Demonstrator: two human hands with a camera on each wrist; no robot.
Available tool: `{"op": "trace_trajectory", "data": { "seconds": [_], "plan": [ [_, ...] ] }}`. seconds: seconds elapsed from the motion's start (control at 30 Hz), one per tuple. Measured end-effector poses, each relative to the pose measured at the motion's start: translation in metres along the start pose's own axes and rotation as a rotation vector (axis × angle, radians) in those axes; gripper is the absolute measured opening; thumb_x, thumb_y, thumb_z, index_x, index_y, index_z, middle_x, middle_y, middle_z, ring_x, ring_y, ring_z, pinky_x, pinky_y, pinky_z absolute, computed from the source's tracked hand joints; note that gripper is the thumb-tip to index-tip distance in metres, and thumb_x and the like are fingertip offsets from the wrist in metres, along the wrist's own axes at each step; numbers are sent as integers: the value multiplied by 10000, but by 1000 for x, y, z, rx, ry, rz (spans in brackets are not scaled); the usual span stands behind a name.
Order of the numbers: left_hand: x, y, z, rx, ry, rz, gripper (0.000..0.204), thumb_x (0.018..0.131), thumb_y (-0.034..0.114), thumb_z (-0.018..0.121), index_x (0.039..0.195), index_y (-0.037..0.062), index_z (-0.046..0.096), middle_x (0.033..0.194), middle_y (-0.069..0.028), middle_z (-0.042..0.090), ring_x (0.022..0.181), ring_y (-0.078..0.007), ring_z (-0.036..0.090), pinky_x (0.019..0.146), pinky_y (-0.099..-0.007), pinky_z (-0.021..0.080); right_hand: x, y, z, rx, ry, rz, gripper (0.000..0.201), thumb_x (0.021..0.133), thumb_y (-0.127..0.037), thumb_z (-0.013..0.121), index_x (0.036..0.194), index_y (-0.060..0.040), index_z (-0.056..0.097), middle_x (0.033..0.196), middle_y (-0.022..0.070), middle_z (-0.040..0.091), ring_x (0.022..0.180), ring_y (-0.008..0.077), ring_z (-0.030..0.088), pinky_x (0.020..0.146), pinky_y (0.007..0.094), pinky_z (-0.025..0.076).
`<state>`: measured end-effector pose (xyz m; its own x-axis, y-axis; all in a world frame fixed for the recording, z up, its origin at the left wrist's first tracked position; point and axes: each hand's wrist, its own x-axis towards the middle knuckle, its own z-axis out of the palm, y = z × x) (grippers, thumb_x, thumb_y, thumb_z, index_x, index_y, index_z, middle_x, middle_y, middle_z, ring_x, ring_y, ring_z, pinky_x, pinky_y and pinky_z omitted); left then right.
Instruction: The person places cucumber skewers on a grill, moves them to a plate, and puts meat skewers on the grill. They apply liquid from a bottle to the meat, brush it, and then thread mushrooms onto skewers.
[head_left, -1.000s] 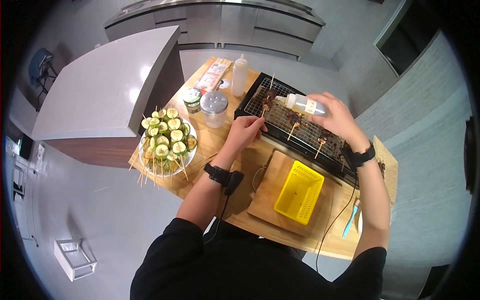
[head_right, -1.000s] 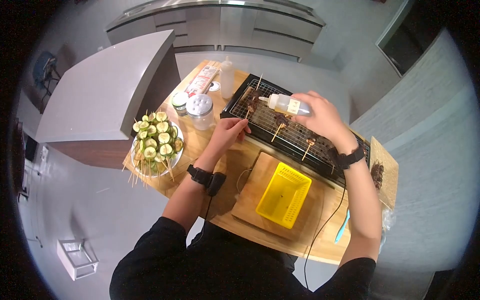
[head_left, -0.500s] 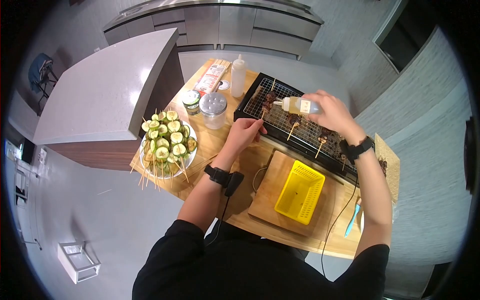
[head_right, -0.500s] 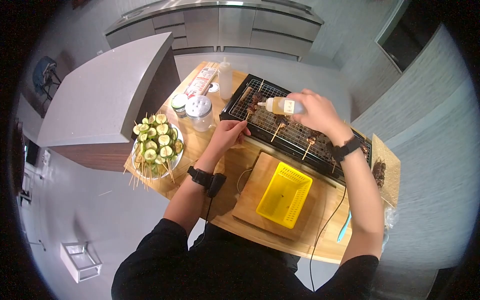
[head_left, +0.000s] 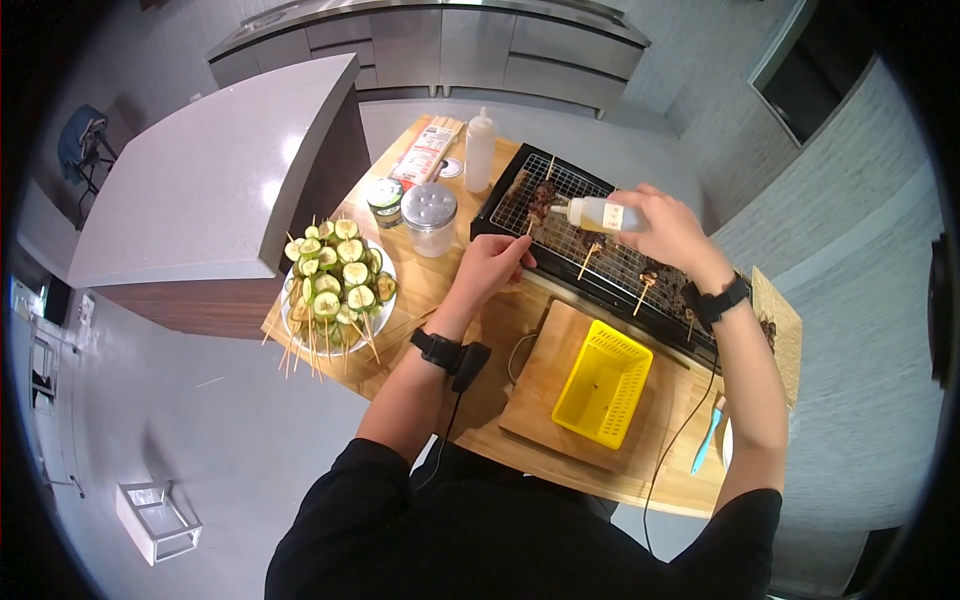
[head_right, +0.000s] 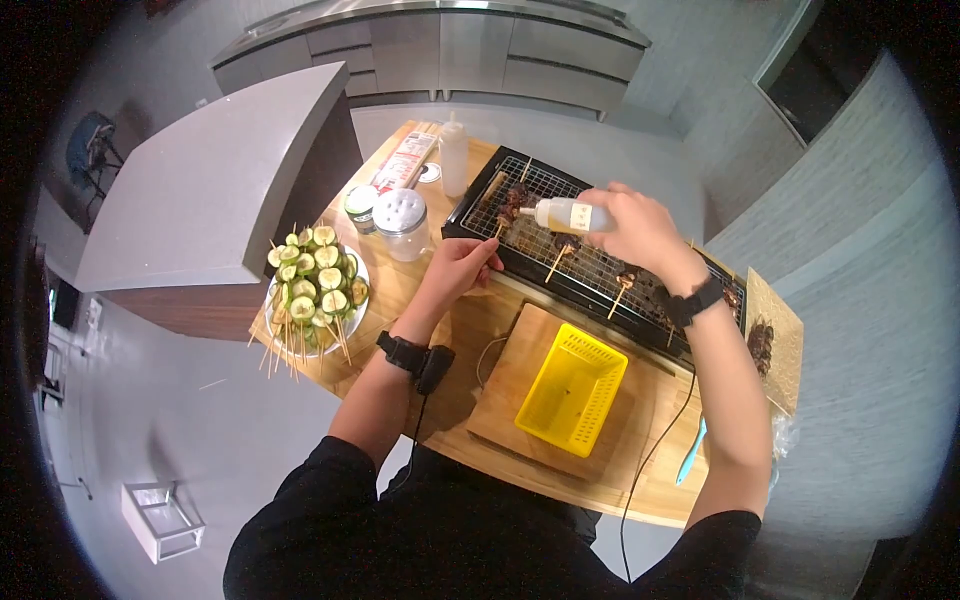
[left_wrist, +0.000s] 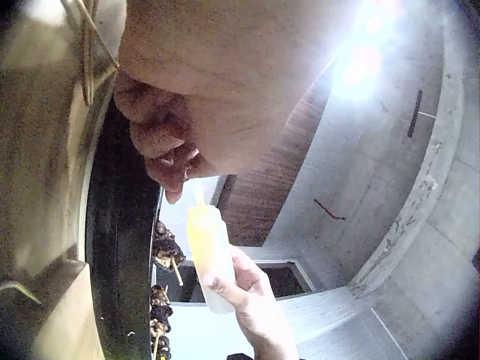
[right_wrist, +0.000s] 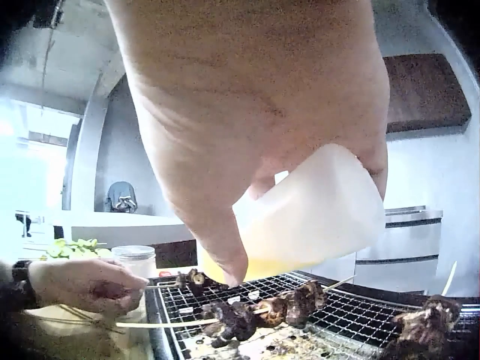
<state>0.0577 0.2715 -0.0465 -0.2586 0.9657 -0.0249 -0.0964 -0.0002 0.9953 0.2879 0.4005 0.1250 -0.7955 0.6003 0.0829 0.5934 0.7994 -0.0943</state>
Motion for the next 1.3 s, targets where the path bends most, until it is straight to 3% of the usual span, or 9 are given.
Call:
{"op": "trace_trajectory", "data": {
  "seconds": [0.17, 0.27, 0.37, 0.47, 0.67, 0.77, 0.87, 1.07, 1.3],
  "plan": [
    [-1, 2, 0, 22, 1, -48, 467, 1024, 375, 635, 782, -9, 743, 590, 0, 598, 535, -69, 571, 513, -239, 464, -24, -10, -9, 85, -64, -8, 505, 803, -221, 807, 1287, -169, 675, 1167, 117, 668, 1114, 360, 657, 941, 445, 542],
    [-6, 7, -3, 58, -33, -89, 512, 1010, 444, 653, 783, -5, 749, 582, -11, 614, 517, -78, 575, 508, -235, 453, -39, -7, -16, 113, -14, 5, 500, 795, -214, 817, 1274, -157, 682, 1152, 118, 673, 1104, 366, 658, 939, 442, 541],
    [-12, 17, -6, 194, -114, -148, 546, 995, 503, 660, 773, 13, 753, 575, -16, 628, 503, -75, 579, 481, -219, 410, -53, 3, -24, 102, 13, 53, 503, 788, -201, 822, 1266, -132, 683, 1141, 130, 677, 1104, 374, 655, 946, 448, 536],
    [-26, 46, -8, 302, -322, -252, 556, 988, 528, 660, 752, 32, 750, 575, -16, 635, 500, -61, 580, 459, -209, 363, -68, 16, -28, 64, 87, 78, 504, 787, -194, 824, 1264, -111, 682, 1157, 141, 683, 1120, 377, 650, 965, 455, 531],
    [-29, 46, 23, 188, -440, -154, 444, 1006, 443, 656, 907, 21, 753, 621, -15, 659, 517, -43, 578, 463, -204, 347, -88, 30, -34, 63, 44, 130, 518, 801, -210, 816, 1291, -124, 672, 1230, 160, 675, 1176, 376, 638, 1004, 449, 523],
    [-28, 51, 41, 242, -419, -117, 369, 1027, 355, 625, 976, 6, 731, 676, -17, 661, 518, -30, 520, 472, -199, 328, -92, 38, -26, 34, 45, 120, 517, 807, -222, 817, 1295, -136, 671, 1275, 159, 657, 1194, 375, 633, 1006, 448, 521],
    [-22, 49, 53, 259, -388, -32, 334, 1029, 315, 619, 973, 3, 724, 694, -19, 665, 568, -46, 590, 500, -206, 369, -91, 29, -29, 65, -26, 124, 513, 810, -230, 819, 1294, -141, 673, 1282, 164, 646, 1194, 372, 632, 999, 453, 522],
    [-6, 23, 61, 262, -338, -20, 342, 1031, 302, 624, 882, 3, 697, 701, -23, 668, 629, -77, 669, 514, -213, 395, -79, 26, -29, 6, -82, 91, 503, 812, -234, 822, 1286, -139, 683, 1183, 162, 668, 1117, 385, 659, 964, 457, 536],
    [-5, 17, 60, 182, -280, -21, 396, 1018, 313, 643, 777, 3, 693, 644, -34, 657, 591, -105, 672, 548, -254, 458, -50, 60, -17, -70, 35, 160, 530, 809, -243, 820, 1305, -122, 678, 1202, 161, 684, 1121, 365, 663, 963, 449, 542]
  ]
}}
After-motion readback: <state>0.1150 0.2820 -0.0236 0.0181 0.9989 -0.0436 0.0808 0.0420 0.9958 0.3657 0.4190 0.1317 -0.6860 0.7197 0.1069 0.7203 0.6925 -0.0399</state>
